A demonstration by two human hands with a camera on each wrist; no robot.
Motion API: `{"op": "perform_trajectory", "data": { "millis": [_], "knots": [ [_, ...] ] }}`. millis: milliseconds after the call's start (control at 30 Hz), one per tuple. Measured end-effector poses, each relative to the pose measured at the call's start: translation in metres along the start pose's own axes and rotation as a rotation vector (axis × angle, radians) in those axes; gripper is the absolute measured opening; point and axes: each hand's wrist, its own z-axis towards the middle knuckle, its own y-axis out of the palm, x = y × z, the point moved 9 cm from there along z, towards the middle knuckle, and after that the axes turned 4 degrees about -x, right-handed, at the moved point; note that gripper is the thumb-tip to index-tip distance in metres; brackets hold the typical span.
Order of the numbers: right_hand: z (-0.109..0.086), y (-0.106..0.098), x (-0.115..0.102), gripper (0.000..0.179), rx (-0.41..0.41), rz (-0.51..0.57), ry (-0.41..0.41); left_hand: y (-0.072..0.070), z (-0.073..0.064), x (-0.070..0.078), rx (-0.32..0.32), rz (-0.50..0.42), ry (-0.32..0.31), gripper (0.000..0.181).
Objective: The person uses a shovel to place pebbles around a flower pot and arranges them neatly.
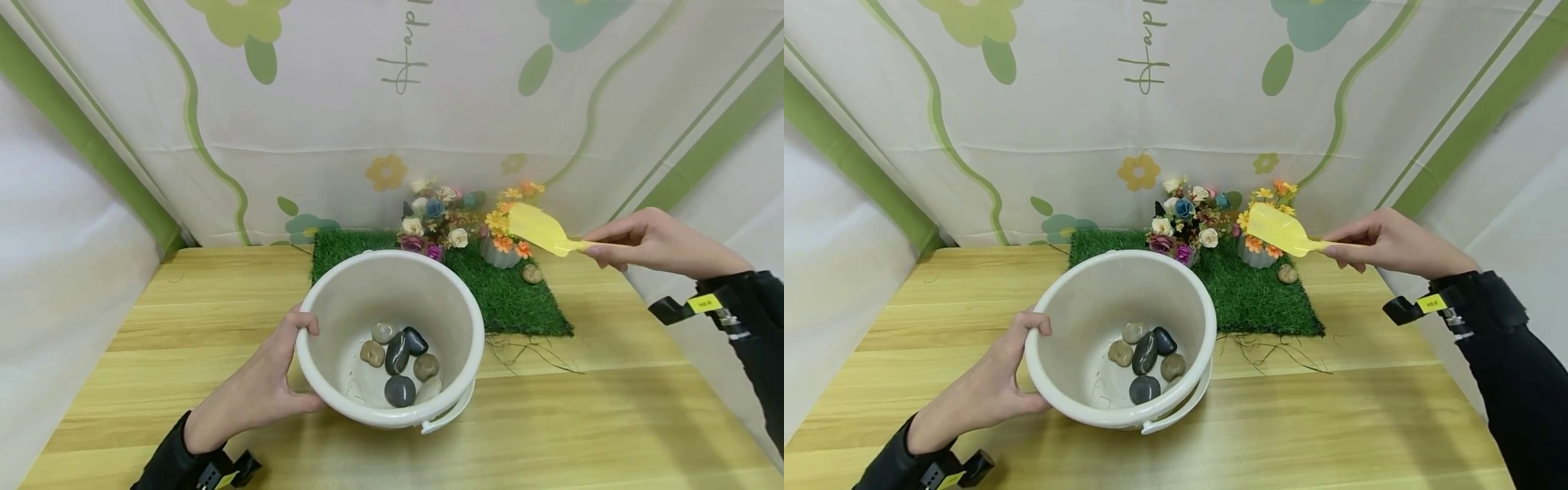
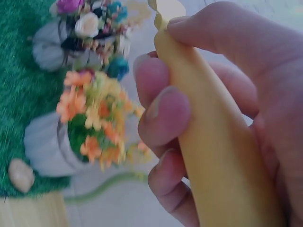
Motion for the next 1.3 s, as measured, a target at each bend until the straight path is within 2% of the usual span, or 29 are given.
{"op": "perform_trajectory", "data": {
  "millis": [200,500,733,933,1167,1300],
  "knots": [
    [0.014,0.004,-0.026,0.026,-0.036,0.001,-0.043,0.0,0.0,-0.001,-0.002,0.003,-0.001,0.074],
    [0.029,0.013,-0.079,0.024,-0.115,-0.049,-0.096,0.001,0.0,-0.003,-0.01,0.002,-0.018,0.075],
    [0.046,0.03,-0.125,0.025,-0.242,-0.104,-0.267,0.0,0.0,-0.003,-0.01,0.0,-0.016,0.075],
    [0.061,0.043,-0.162,0.023,-0.303,-0.129,-0.398,0.0,0.0,-0.003,-0.008,-0.002,-0.015,0.075],
    [0.077,0.062,-0.195,0.016,-0.403,-0.193,-0.456,-0.001,0.001,-0.001,0.003,-0.013,0.0,0.075],
    [0.083,0.074,-0.212,0.014,-0.438,-0.247,-0.518,-0.001,0.001,0.0,0.005,-0.013,0.001,0.075]
  ]
}}
